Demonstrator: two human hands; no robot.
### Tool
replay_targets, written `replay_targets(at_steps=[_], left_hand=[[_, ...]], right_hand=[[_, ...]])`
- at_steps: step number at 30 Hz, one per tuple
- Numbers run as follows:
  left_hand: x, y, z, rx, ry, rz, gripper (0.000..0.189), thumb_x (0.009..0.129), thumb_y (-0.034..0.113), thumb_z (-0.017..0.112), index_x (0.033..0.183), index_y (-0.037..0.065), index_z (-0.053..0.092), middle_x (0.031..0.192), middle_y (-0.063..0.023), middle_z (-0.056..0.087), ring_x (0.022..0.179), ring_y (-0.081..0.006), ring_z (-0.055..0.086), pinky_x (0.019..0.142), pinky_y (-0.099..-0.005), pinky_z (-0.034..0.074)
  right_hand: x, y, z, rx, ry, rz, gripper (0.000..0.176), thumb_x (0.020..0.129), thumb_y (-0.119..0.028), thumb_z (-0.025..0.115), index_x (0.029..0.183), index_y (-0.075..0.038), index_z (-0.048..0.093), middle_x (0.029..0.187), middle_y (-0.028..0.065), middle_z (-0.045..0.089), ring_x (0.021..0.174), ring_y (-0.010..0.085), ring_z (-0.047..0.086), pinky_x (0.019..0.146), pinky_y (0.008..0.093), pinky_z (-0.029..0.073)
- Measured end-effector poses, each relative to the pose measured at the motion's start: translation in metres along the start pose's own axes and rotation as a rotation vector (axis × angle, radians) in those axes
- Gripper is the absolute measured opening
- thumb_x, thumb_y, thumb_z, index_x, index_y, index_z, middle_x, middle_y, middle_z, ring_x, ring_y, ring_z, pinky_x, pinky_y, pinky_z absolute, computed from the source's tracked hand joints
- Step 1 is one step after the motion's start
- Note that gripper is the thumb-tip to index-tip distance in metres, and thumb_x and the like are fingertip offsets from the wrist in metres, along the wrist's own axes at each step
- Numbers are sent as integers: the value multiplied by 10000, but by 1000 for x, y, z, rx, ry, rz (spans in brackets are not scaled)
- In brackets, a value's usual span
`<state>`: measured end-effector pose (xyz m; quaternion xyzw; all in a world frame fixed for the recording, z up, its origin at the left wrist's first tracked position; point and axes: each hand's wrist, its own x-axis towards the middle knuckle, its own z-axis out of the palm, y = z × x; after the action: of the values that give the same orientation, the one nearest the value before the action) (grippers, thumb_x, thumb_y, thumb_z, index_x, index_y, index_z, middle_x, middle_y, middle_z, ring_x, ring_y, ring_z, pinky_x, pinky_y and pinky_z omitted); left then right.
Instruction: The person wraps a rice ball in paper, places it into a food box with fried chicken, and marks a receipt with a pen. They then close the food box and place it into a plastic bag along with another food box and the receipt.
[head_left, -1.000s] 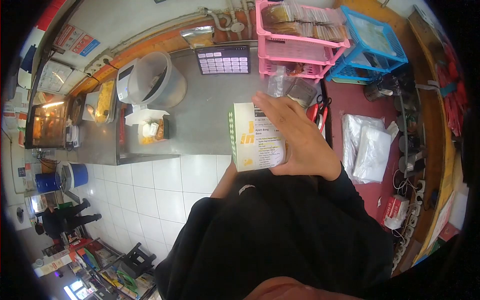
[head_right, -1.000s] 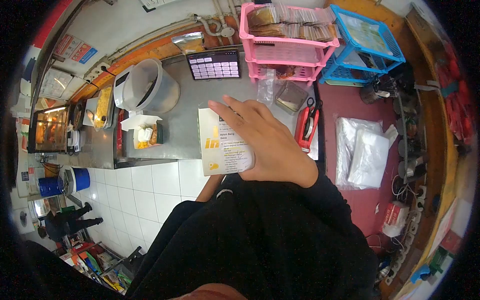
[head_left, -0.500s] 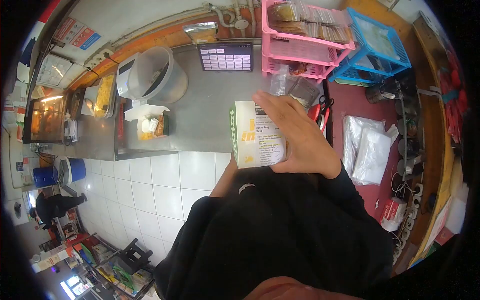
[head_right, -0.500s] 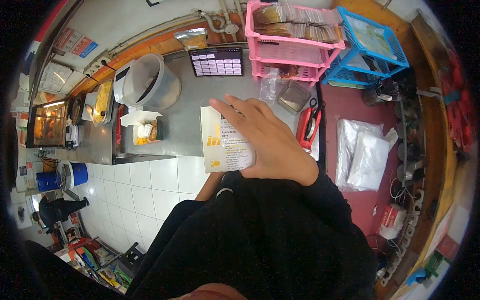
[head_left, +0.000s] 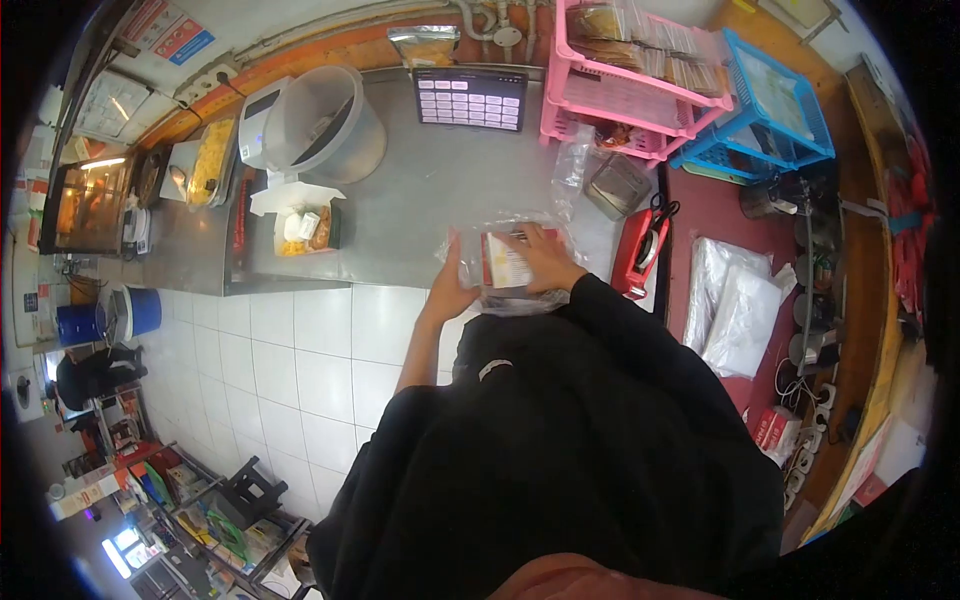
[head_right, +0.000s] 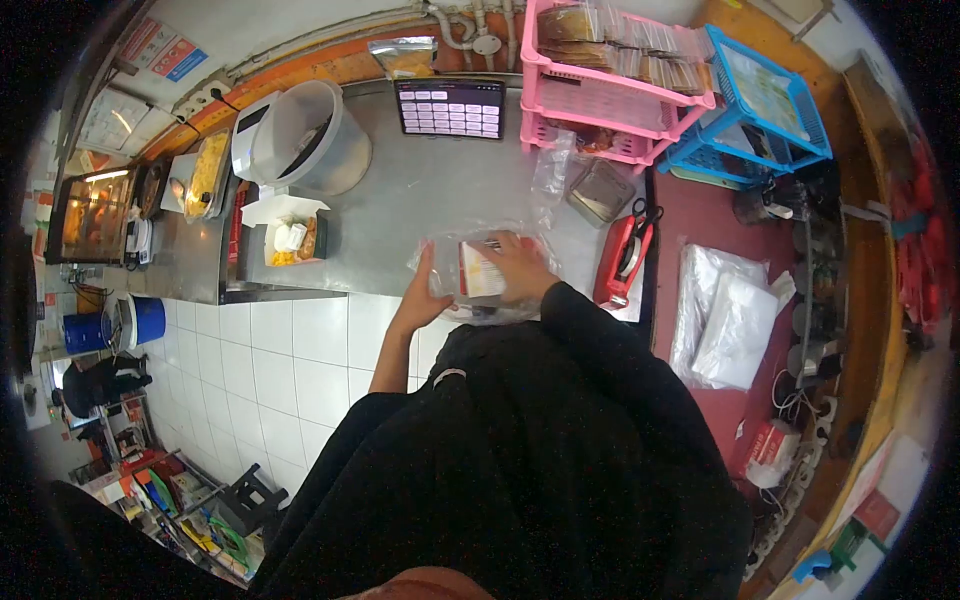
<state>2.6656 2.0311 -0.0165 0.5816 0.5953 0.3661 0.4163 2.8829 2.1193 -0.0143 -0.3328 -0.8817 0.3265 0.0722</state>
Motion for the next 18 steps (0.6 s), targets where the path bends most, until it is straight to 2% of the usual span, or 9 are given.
replay_targets(at_steps=[1,4,7,10,12,15,18], left_hand=[[-2,1,-6,175,41,51,975,678,-32,660,1493,52,132,1482,-170,326,1308,-330,420,1047,-381,391],[-9,19,-15,174,-21,24,917,705,-42,593,1490,52,128,1469,-188,344,1277,-354,444,1023,-382,406],[-9,53,-26,440,-110,-91,776,743,-42,524,1460,37,237,1332,-193,513,1178,-359,526,975,-390,431],[-4,50,-66,511,-131,75,668,749,-46,489,1400,34,358,1089,-166,665,1013,-285,626,895,-373,469],[4,71,-90,178,-237,128,674,733,-73,494,1388,13,362,1014,-136,684,873,-215,642,863,-334,487],[6,107,-94,-238,-267,169,646,759,-70,532,1379,18,373,957,-115,686,756,-128,613,832,-298,493],[14,146,-79,-615,-313,90,632,791,-14,618,1376,34,386,996,-99,672,730,-93,582,815,-285,490]], right_hand=[[-2,4,1,-193,-41,57,1170,509,-218,840,1485,-112,204,1344,212,355,1288,393,319,1072,518,267],[-6,3,-10,-290,-112,41,1130,499,-312,846,1471,-174,287,1351,207,372,1270,399,367,1015,535,323],[-19,4,-30,-487,-79,-55,951,572,-386,807,1397,-120,416,1307,224,437,1227,384,425,988,504,359],[-32,31,-62,-379,-56,-138,777,701,-550,698,1255,-27,543,1090,236,569,1040,379,542,893,504,401],[-38,26,-112,-524,-384,-38,639,758,-578,639,1074,-23,619,827,186,625,860,365,596,823,457,433],[-54,-39,-187,-491,-311,-153,459,748,-485,694,906,-58,631,726,140,613,759,356,597,788,441,435],[-61,-70,-213,-382,-333,-119,321,703,-302,755,897,-87,617,771,120,619,808,323,603,787,431,428]])
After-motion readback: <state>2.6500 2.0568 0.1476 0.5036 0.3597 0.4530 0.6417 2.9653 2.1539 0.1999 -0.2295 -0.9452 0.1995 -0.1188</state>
